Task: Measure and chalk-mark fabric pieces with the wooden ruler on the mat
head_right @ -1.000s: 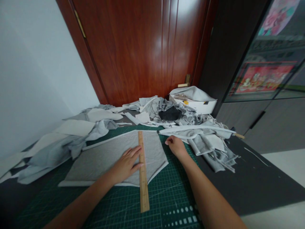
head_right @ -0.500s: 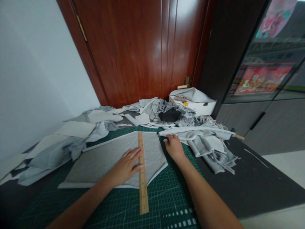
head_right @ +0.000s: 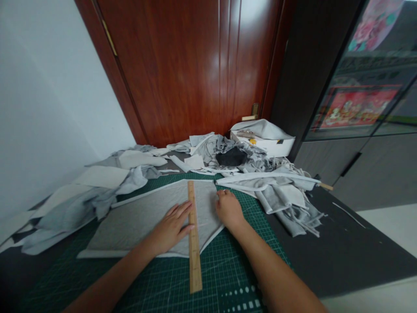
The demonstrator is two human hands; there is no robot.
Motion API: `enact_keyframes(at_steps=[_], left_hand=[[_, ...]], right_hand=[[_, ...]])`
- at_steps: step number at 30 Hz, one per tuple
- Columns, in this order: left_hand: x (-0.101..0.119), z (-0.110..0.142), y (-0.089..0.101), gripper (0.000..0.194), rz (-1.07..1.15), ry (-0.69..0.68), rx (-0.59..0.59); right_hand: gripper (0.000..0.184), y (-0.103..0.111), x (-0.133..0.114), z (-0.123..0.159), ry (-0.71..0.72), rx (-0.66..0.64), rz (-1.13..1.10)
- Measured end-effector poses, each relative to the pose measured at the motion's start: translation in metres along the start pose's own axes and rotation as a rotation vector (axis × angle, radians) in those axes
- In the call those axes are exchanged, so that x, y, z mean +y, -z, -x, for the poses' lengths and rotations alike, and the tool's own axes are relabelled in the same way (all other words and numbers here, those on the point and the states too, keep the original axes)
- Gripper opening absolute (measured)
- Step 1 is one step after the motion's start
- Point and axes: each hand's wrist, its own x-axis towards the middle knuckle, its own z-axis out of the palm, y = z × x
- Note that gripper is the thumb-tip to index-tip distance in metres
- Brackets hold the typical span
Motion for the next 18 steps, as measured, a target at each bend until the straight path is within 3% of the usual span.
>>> enact_keyframes(at_steps=[4, 10, 18], left_hand=[[0.001, -0.001, 0.0, 0.055, 0.002, 0.012, -0.004], [0.001, -0.001, 0.0, 0.055, 0.003, 0.015, -0.016], [0.001, 0.0, 0.0, 0.055, 0.0, 0.018, -0.016]], right_hand=[[0.028, -0.004, 0.022, -0.016, -0.057, 0.132, 0.098], [0.018, -0.013, 0.036, -0.029, -0.081, 0.174, 0.085], [0.009, -0.002, 0.025, -0.02, -0.147, 0.083, -0.118]])
